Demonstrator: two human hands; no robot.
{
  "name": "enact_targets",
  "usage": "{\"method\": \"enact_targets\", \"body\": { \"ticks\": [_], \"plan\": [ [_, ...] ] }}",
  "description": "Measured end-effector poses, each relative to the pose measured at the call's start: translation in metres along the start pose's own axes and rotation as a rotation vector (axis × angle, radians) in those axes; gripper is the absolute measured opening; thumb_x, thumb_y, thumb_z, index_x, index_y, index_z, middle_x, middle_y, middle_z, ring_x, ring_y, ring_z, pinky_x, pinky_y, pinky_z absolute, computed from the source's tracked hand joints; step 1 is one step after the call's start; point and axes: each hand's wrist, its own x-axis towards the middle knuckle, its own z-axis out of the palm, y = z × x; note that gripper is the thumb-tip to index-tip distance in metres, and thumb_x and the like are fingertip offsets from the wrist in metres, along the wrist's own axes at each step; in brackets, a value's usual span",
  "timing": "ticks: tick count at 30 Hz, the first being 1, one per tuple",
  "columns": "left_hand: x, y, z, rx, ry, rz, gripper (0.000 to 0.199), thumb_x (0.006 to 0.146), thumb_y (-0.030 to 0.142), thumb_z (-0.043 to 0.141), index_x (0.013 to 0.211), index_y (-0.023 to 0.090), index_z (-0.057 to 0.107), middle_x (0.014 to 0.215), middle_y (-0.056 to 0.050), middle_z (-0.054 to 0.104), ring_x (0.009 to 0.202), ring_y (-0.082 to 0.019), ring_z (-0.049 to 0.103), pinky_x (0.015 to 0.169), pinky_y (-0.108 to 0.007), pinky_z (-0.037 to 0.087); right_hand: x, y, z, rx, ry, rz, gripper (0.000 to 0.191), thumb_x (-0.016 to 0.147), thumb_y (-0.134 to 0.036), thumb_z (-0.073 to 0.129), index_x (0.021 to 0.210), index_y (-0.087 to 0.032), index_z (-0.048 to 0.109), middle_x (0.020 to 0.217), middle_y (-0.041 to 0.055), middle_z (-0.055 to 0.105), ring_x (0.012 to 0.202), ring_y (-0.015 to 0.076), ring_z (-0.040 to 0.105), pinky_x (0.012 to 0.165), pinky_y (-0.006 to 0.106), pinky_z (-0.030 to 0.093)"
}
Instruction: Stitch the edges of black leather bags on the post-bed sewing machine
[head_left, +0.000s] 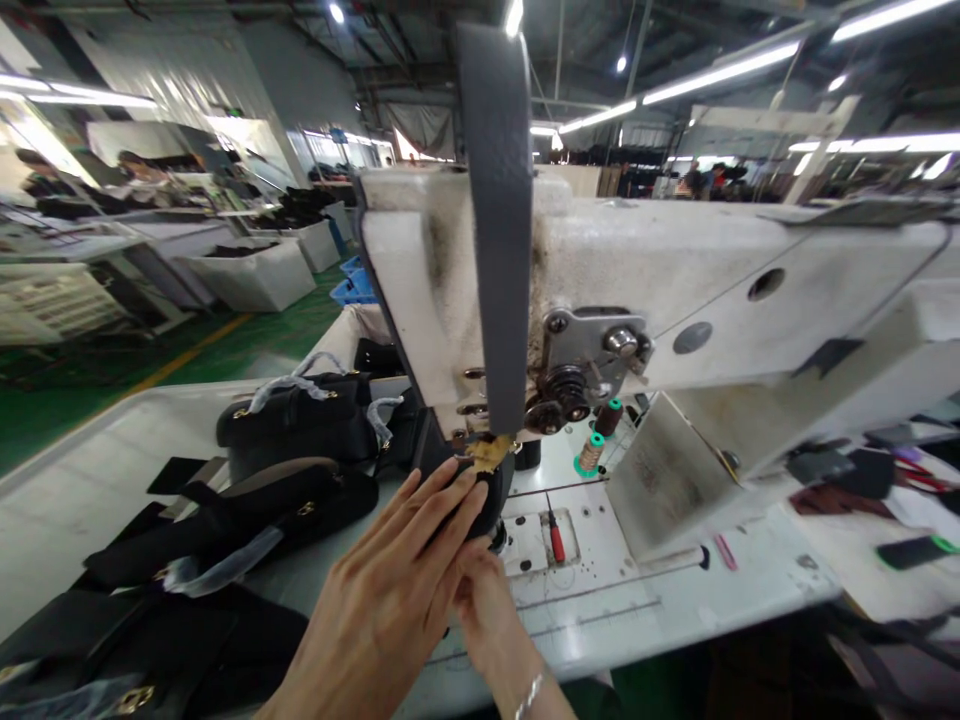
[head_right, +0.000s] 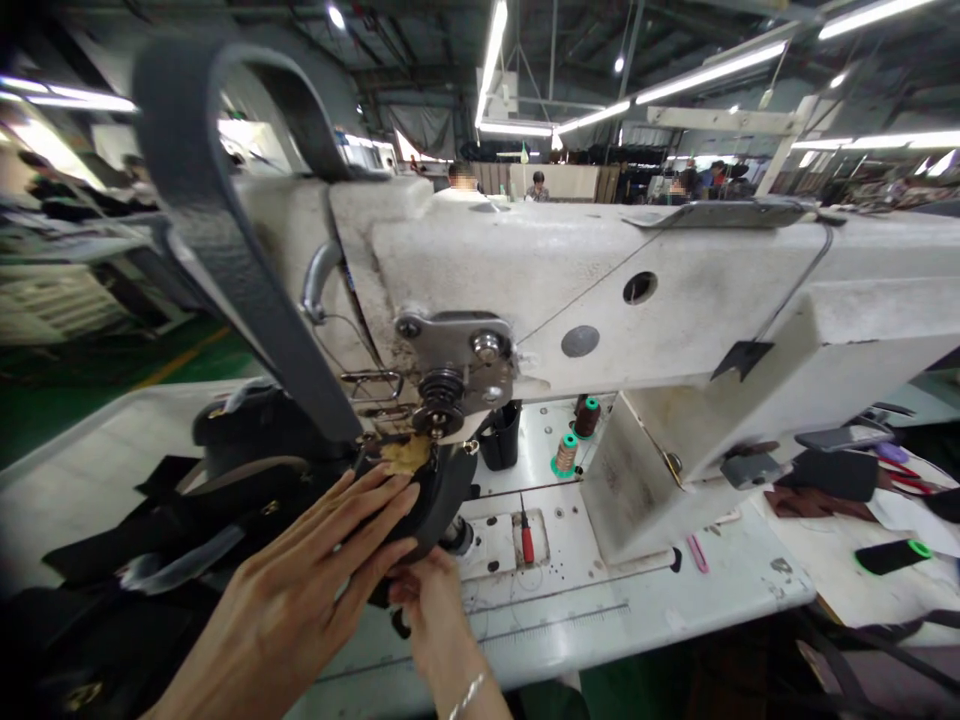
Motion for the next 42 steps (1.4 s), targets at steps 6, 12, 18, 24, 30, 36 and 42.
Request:
{"method": "enact_targets", "body": {
  "ticks": [6,12,18,24,30,36,42],
  "plan": [
    [0.006,0.0,-0.01,-0.078,0.067,-0.028,0.038,0.1,0.023,0.047,0.136,0.015,0.051,0.137,-0.004,0.058,0.132,-0.019,0.05,0.109,-0.04,0.05,-0.022,-0.063,-0.015,-0.094,0.238,-0.275,0.024,0.087,-0.034,0.07,0.107,-0.021,0.067,0.098,0.0006,0.068,0.085,0.0085,0.062,0.077,0.017,0.05],
    [-0.004,-0.005,-0.009,-0.141,0.084,0.048,0.029,0.097,0.013,0.049,0.123,0.015,0.059,0.136,-0.007,0.058,0.137,-0.02,0.045,0.111,-0.042,0.048,-0.039,-0.102,0.012,-0.349,0.054,-0.445,0.03,0.092,-0.035,0.063,0.121,-0.028,0.069,0.133,0.0042,0.063,0.125,0.0195,0.056,0.112,0.037,0.041],
    [-0.004,-0.006,-0.007,-0.09,0.064,0.059,0.039,0.094,0.006,0.047,0.131,0.014,0.055,0.139,-0.007,0.055,0.141,-0.019,0.038,0.118,-0.041,0.038,-0.042,-0.096,0.014,-0.339,0.077,-0.388,0.034,0.089,-0.037,0.067,0.122,-0.028,0.068,0.133,0.0042,0.063,0.126,0.0231,0.057,0.114,0.043,0.042],
    [0.0,-0.007,-0.006,-0.069,0.082,0.094,0.039,0.093,0.005,0.044,0.128,0.013,0.057,0.138,-0.006,0.057,0.14,-0.018,0.04,0.121,-0.037,0.033,-0.04,-0.097,0.014,-0.293,0.072,-0.362,0.034,0.087,-0.037,0.07,0.121,-0.029,0.069,0.131,0.003,0.064,0.125,0.0229,0.058,0.114,0.043,0.042],
    [0.004,-0.008,-0.003,-0.049,0.088,0.1,0.039,0.093,0.004,0.042,0.129,0.011,0.056,0.138,-0.007,0.057,0.141,-0.02,0.039,0.119,-0.038,0.035,-0.038,-0.097,0.019,-0.285,0.071,-0.374,0.035,0.087,-0.035,0.07,0.121,-0.03,0.068,0.132,0.0019,0.063,0.126,0.0217,0.057,0.114,0.04,0.043],
    [0.006,-0.008,-0.003,-0.026,0.063,0.087,0.042,0.092,0.003,0.045,0.131,0.011,0.055,0.138,-0.006,0.057,0.136,-0.023,0.044,0.116,-0.042,0.039,-0.033,-0.097,0.02,-0.303,0.107,-0.397,0.032,0.087,-0.035,0.069,0.118,-0.028,0.07,0.129,0.0034,0.065,0.123,0.0226,0.059,0.113,0.042,0.043],
    [0.004,-0.01,0.002,0.01,0.025,0.086,0.041,0.093,0.006,0.045,0.133,0.011,0.055,0.142,-0.006,0.054,0.138,-0.024,0.043,0.117,-0.044,0.038,-0.032,-0.095,0.02,-0.291,0.116,-0.411,0.029,0.087,-0.034,0.07,0.116,-0.028,0.071,0.128,0.0038,0.066,0.122,0.0228,0.061,0.112,0.043,0.044]
  ]
}}
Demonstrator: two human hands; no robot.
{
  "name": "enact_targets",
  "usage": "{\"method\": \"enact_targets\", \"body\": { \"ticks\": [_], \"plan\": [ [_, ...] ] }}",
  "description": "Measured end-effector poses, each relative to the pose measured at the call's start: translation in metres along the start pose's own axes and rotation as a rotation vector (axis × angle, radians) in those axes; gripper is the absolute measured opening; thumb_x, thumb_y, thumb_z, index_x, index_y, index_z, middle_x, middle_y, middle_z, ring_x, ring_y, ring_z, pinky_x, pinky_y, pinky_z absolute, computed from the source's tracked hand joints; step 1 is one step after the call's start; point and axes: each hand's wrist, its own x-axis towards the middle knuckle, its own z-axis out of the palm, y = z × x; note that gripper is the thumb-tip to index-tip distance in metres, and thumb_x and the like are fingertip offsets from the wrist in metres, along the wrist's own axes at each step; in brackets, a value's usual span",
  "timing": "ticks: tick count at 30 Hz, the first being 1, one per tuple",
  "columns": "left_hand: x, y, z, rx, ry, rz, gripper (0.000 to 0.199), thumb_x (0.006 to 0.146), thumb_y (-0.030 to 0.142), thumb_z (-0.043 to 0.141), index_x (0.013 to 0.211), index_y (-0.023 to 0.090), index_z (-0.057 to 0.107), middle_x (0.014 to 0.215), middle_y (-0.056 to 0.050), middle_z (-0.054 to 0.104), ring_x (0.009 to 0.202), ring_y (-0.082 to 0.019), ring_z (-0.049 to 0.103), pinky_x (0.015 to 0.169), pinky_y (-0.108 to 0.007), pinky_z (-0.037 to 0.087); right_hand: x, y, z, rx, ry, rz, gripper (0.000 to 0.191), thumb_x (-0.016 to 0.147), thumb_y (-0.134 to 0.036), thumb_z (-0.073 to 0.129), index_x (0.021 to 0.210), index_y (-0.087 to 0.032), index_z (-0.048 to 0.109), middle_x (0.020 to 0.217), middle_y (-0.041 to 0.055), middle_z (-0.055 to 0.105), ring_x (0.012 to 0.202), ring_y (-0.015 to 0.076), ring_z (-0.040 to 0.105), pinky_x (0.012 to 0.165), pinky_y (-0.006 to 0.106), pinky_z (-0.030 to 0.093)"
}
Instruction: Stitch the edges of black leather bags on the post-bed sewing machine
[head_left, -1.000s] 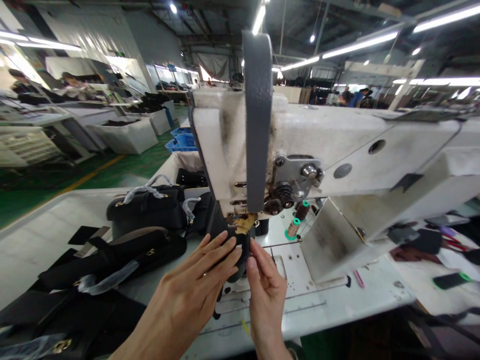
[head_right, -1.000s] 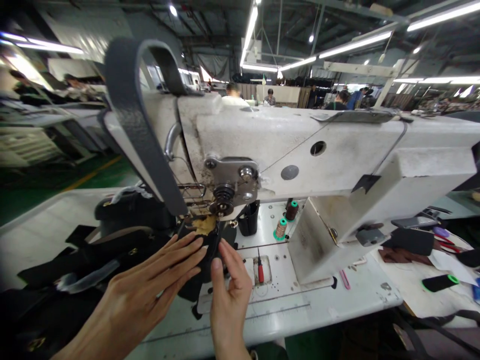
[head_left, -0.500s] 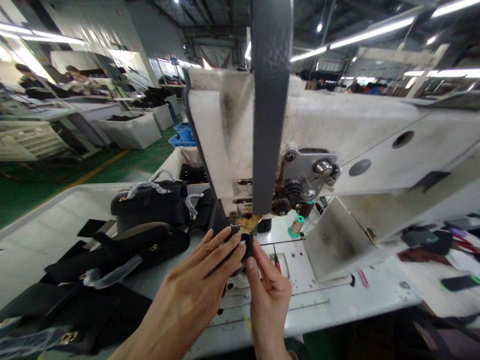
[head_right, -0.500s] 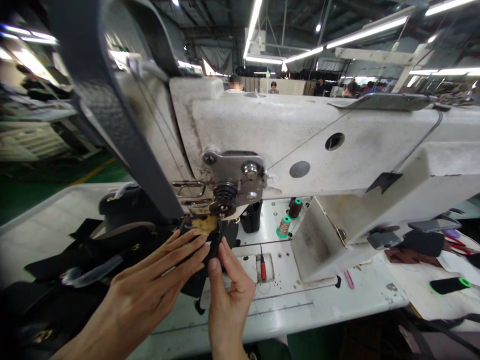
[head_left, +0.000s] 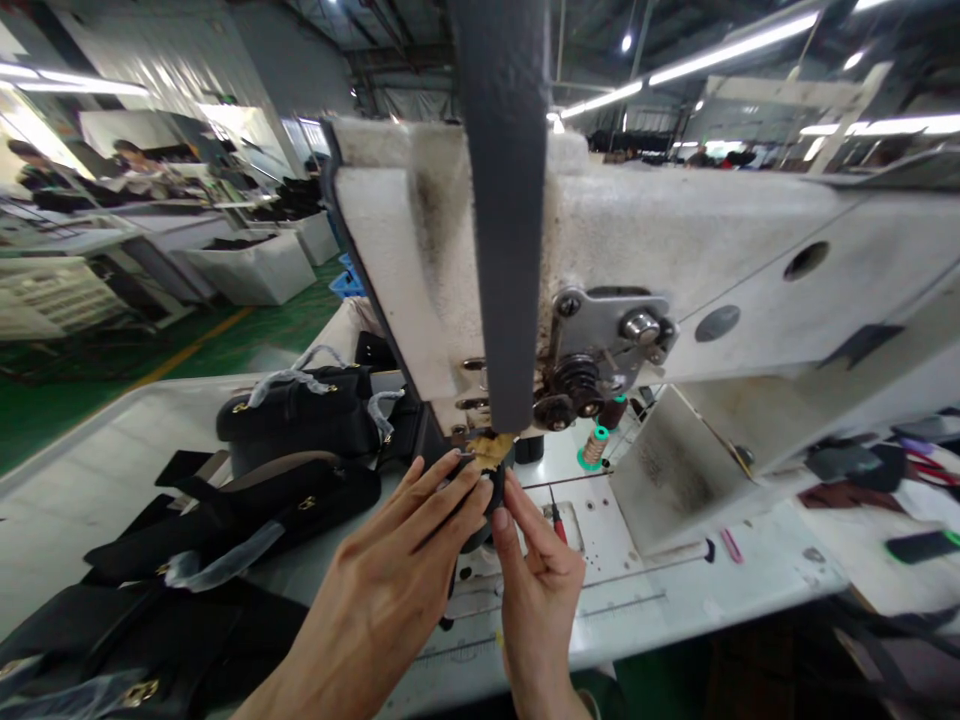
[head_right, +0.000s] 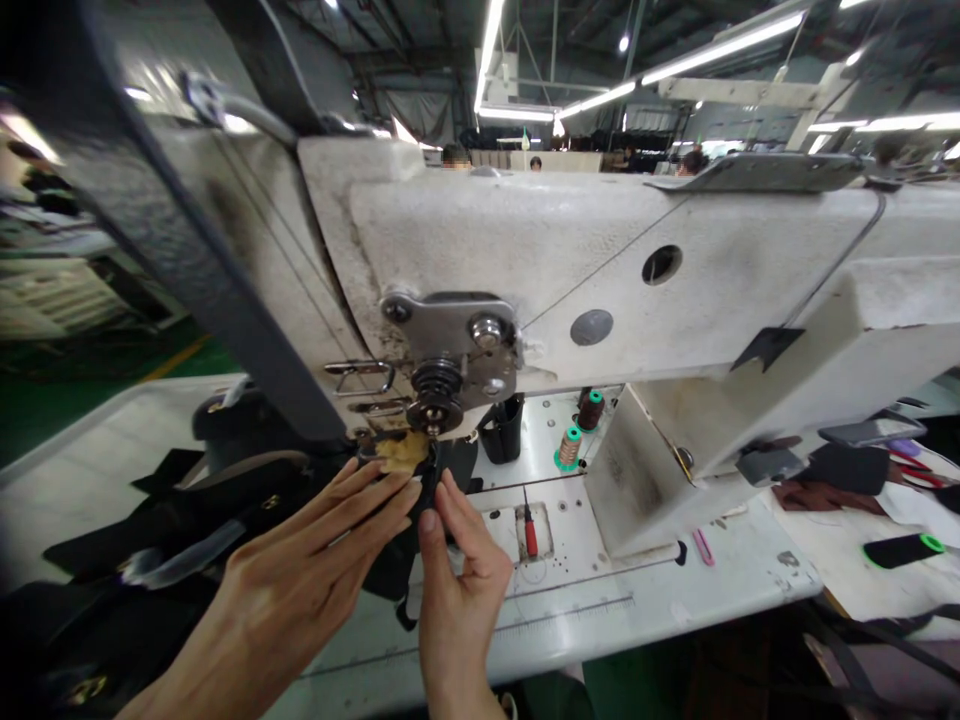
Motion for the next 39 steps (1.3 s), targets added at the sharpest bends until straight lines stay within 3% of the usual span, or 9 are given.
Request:
{"method": "enact_targets", "body": {
  "ticks": [7,18,23,30,33,39],
  "plan": [
    [0.001,0.0,0.006,-0.027,0.06,-0.021,0.036,0.095,0.005,0.042,0.126,0.012,0.058,0.142,-0.006,0.054,0.136,-0.022,0.045,0.116,-0.041,0.04,0.002,0.005,0.0,0.016,-0.007,-0.046,0.03,0.088,-0.031,0.069,0.117,-0.03,0.07,0.128,0.0045,0.066,0.121,0.0229,0.062,0.111,0.043,0.046],
    [0.012,-0.005,0.004,-0.062,0.042,0.009,0.034,0.097,0.005,0.044,0.129,0.009,0.056,0.132,-0.004,0.06,0.132,-0.019,0.046,0.123,-0.036,0.023,0.005,0.003,0.002,0.003,-0.01,-0.055,0.028,0.088,-0.031,0.068,0.116,-0.03,0.071,0.129,0.0035,0.065,0.123,0.0219,0.06,0.111,0.041,0.046],
    [0.016,-0.007,0.002,-0.026,0.072,0.039,0.03,0.096,0.005,0.046,0.123,0.009,0.059,0.127,-0.004,0.063,0.126,-0.021,0.051,0.118,-0.037,0.033,0.007,0.005,0.002,-0.019,-0.01,-0.054,0.028,0.088,-0.031,0.069,0.116,-0.03,0.071,0.129,0.0033,0.066,0.122,0.0215,0.061,0.111,0.04,0.046],
    [0.015,-0.009,0.005,0.008,0.034,0.048,0.036,0.095,0.005,0.046,0.13,0.009,0.056,0.13,-0.005,0.062,0.126,-0.025,0.052,0.111,-0.045,0.043,0.011,0.003,0.006,-0.018,0.008,-0.044,0.031,0.088,-0.033,0.068,0.119,-0.028,0.07,0.127,0.004,0.067,0.12,0.0222,0.062,0.11,0.041,0.047],
    [0.012,-0.012,0.008,-0.03,0.03,0.035,0.036,0.096,0.007,0.046,0.13,0.011,0.056,0.135,-0.004,0.059,0.131,-0.023,0.049,0.116,-0.046,0.038,0.012,0.003,0.008,0.011,0.009,-0.048,0.033,0.089,-0.033,0.067,0.121,-0.027,0.069,0.127,0.005,0.066,0.121,0.0225,0.061,0.11,0.042,0.047],
    [0.004,-0.017,0.011,-0.143,0.097,-0.027,0.029,0.095,0.01,0.055,0.124,0.014,0.06,0.132,0.0,0.061,0.137,-0.014,0.041,0.124,-0.033,0.026,0.015,0.012,0.007,0.049,-0.003,-0.042,0.033,0.089,-0.032,0.067,0.121,-0.026,0.069,0.129,0.0055,0.065,0.122,0.0231,0.061,0.111,0.044,0.045]
  ]
}}
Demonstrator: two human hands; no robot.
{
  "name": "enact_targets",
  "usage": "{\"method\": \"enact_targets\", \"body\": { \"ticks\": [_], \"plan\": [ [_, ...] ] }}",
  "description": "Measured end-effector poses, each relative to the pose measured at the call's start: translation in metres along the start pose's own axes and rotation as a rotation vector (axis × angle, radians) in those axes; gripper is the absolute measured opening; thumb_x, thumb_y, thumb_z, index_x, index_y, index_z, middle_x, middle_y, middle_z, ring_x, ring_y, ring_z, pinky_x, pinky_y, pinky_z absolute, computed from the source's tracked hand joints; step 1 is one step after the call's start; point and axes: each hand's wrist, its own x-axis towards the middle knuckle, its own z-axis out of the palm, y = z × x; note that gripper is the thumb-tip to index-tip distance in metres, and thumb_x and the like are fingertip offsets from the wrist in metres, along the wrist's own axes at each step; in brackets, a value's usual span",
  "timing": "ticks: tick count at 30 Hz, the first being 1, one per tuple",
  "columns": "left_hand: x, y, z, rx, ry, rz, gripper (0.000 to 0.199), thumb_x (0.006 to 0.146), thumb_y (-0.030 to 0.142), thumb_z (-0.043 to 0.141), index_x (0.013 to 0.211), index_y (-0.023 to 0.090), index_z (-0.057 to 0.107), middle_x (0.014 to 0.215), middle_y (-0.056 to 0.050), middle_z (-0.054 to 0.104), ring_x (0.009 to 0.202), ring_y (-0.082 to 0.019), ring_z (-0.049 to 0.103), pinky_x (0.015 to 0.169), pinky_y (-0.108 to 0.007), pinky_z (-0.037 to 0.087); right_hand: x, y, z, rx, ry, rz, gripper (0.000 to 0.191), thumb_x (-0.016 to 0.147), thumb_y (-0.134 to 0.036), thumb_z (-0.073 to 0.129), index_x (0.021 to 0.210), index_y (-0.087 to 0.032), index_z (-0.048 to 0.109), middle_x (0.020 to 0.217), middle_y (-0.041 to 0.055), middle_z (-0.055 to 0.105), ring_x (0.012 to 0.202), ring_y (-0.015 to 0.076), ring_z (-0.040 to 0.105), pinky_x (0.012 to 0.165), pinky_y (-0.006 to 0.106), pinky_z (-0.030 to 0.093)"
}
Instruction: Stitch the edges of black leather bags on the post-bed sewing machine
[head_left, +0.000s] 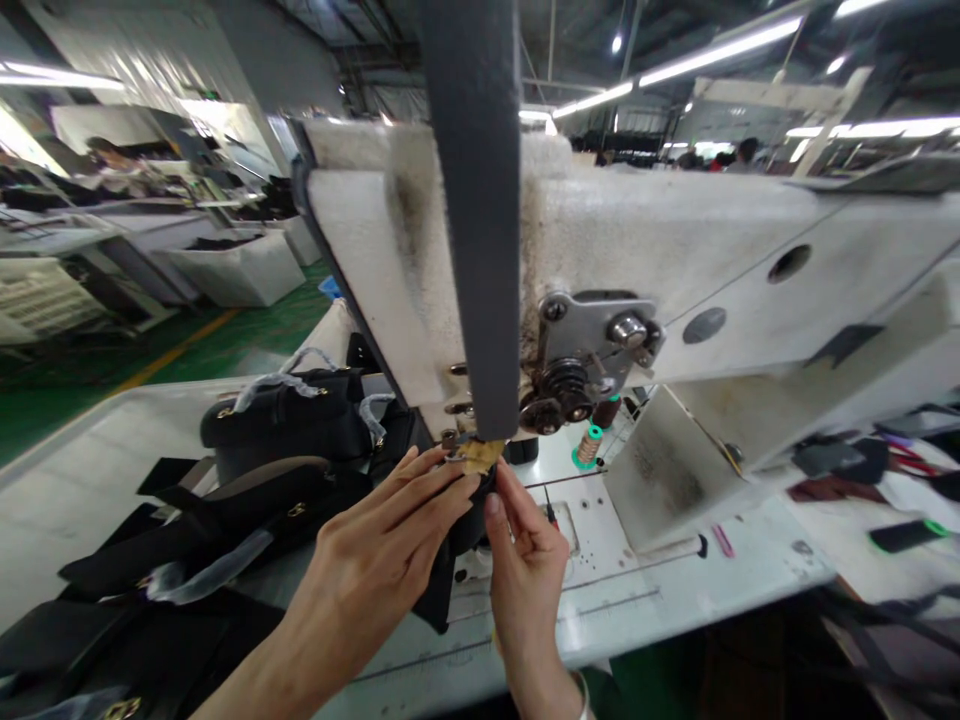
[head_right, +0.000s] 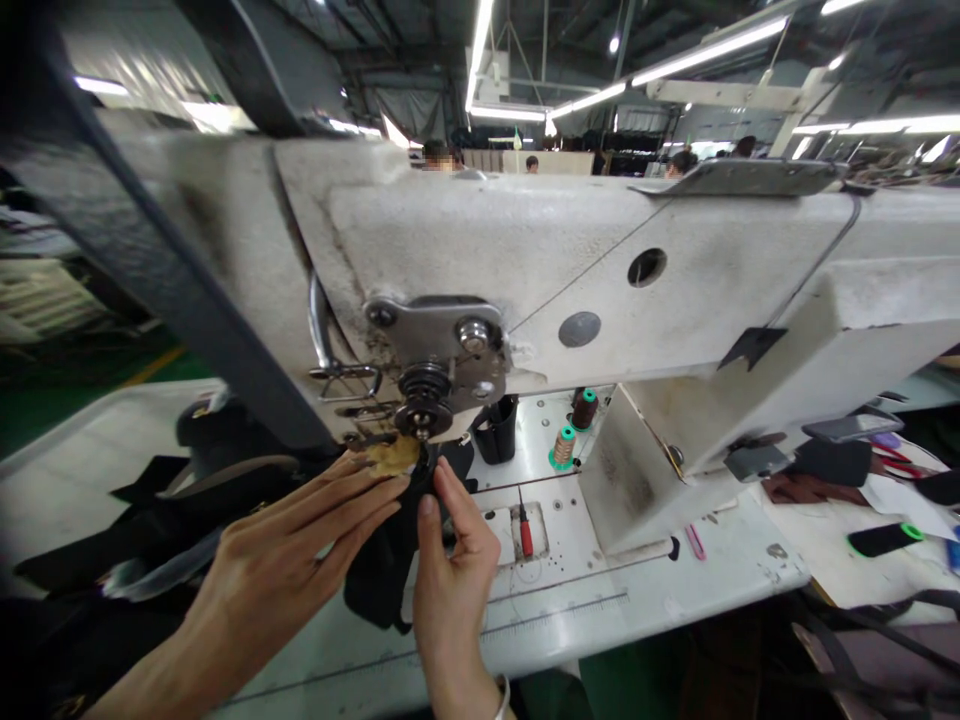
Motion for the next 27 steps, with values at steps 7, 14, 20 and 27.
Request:
{"method": "enact_targets", "body": {
  "ticks": [7,14,20,27],
  "plan": [
    [0.009,0.006,-0.004,0.028,-0.016,0.034,0.03,0.096,0.005,0.05,0.124,0.011,0.06,0.128,-0.001,0.064,0.132,-0.016,0.047,0.122,-0.036,0.03,0.001,-0.002,-0.002,0.039,-0.008,0.019,0.034,0.088,-0.032,0.068,0.121,-0.027,0.069,0.129,0.0055,0.066,0.121,0.0226,0.061,0.112,0.043,0.044],
    [0.008,0.01,-0.005,0.09,-0.002,0.068,0.028,0.094,0.003,0.049,0.119,0.008,0.061,0.124,-0.003,0.066,0.126,-0.021,0.053,0.116,-0.04,0.04,-0.003,-0.005,-0.002,0.026,-0.024,0.028,0.035,0.089,-0.032,0.066,0.124,-0.025,0.068,0.132,0.0069,0.063,0.123,0.0228,0.059,0.113,0.044,0.042],
    [0.001,-0.003,-0.003,-0.122,-0.01,-0.093,0.034,0.094,0.014,0.06,0.127,0.02,0.059,0.133,0.001,0.061,0.132,-0.014,0.049,0.12,-0.033,0.036,-0.009,-0.004,-0.003,0.009,-0.004,0.013,0.039,0.09,-0.035,0.065,0.127,-0.022,0.063,0.135,0.0092,0.061,0.124,0.0234,0.057,0.111,0.044,0.043],
    [-0.036,-0.014,-0.001,-0.411,0.005,-0.475,0.061,0.091,0.032,0.067,0.146,0.029,0.041,0.149,-0.004,0.045,0.134,-0.021,0.047,0.117,-0.039,0.039,-0.035,0.062,-0.029,0.408,0.23,0.578,0.039,0.084,-0.038,0.071,0.116,-0.019,0.061,0.118,0.0073,0.068,0.112,0.0177,0.063,0.1,0.033,0.049]
  ]
}}
